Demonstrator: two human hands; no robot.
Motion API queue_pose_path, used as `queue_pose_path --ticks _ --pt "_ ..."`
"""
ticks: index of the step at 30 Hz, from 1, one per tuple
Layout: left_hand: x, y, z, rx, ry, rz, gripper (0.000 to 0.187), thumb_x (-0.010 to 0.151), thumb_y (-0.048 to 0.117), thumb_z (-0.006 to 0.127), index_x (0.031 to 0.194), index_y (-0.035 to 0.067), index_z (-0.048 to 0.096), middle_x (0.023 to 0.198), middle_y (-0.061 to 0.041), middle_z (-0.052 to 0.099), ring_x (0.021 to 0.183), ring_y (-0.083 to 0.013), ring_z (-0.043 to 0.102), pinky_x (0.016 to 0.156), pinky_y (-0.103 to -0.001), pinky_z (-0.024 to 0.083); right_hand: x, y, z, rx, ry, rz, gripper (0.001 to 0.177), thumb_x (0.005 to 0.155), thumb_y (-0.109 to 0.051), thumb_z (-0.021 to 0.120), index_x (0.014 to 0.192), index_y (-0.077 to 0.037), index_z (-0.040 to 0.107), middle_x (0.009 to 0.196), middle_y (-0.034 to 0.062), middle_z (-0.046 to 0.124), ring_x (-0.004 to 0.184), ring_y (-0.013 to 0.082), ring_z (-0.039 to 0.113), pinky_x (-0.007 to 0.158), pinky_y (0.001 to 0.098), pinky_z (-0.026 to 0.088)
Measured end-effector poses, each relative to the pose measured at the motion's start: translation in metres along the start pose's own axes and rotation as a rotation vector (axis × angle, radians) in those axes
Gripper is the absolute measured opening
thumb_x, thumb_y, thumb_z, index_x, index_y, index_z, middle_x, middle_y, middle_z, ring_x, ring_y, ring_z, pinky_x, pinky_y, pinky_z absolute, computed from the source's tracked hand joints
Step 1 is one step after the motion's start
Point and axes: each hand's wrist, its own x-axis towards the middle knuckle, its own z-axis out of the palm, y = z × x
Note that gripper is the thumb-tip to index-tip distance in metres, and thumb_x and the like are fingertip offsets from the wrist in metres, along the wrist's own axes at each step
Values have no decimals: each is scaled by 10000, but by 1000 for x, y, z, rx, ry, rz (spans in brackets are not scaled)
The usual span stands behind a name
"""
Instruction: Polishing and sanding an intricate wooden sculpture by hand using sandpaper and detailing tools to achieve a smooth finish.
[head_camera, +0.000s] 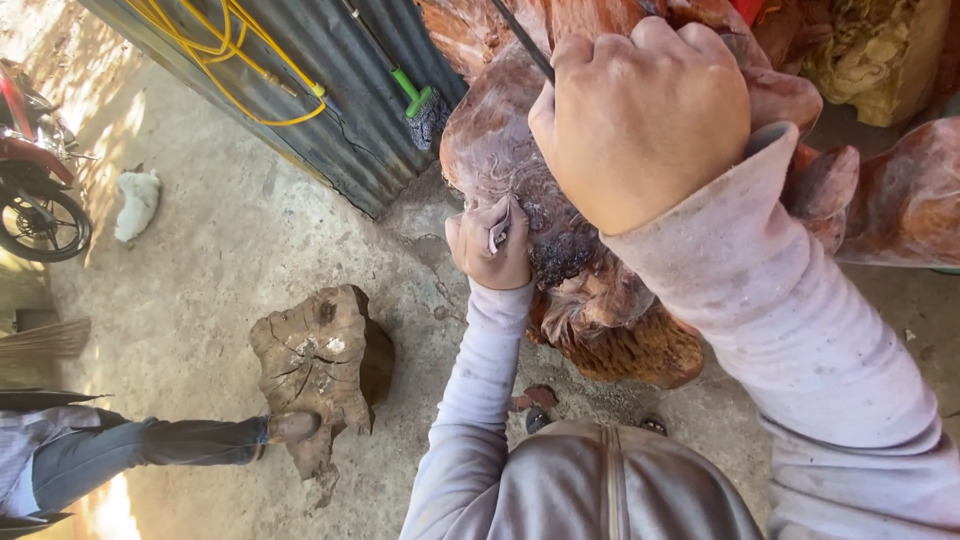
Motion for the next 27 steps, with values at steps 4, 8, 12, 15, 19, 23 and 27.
queue_pose_path --ticks 4,8,12,15,19,23,27 --pt "1 0 -2 -37 -32 -65 185 889 35 798 952 139 658 840 -7 701 666 -178 535 689 -320 421 0 3 -2 -1 -1 -15 317 972 -339 709 715 -270 536 660 -51 527 710 163 614 728 310 504" --pt "6 -10 -6 -32 -86 12 158 890 25 790 917 109 660 802 -21 699 628 -154 567 661 -326 391 0 2 -3 -21 -23 -16 322 980 -357 720 716 -278 553 650 -65 529 707 145 609 745 288 511" --pt "11 -49 -10 -30 -128 238 168 901 205 815 1015 127 719 822 -30 678 646 -129 547 553 -278 431 1 3 -3 -11 -1 3 239 947 -374 734 766 -277 613 699 -64 591 754 153 647 757 296 525" --pt "20 -60 -20 -16 -187 311 142 952 247 747 1015 120 736 832 -32 682 654 -127 568 539 -271 452 3 3 -2 2 0 -2 243 940 -368 729 758 -274 599 700 -61 585 754 158 643 744 302 513" --pt "33 -46 -14 31 -194 441 226 1016 323 628 1011 130 746 779 -16 670 555 -102 476 446 -260 392 2 4 -7 -46 -25 -16 247 964 -380 717 767 -286 601 711 -72 593 756 144 636 734 294 515" --pt "31 -59 -19 90 -194 509 244 1024 355 621 1033 158 765 814 -23 715 539 -72 448 426 -242 332 -1 5 -7 -41 -41 -24 263 972 -367 728 765 -274 595 723 -73 598 777 148 648 761 297 538" --pt "23 -65 -12 52 -174 437 232 1036 341 595 1010 178 759 767 7 648 564 -95 450 467 -265 357 -2 5 -8 -35 -47 -16 254 962 -364 742 788 -270 582 725 -71 586 784 158 647 769 307 537"
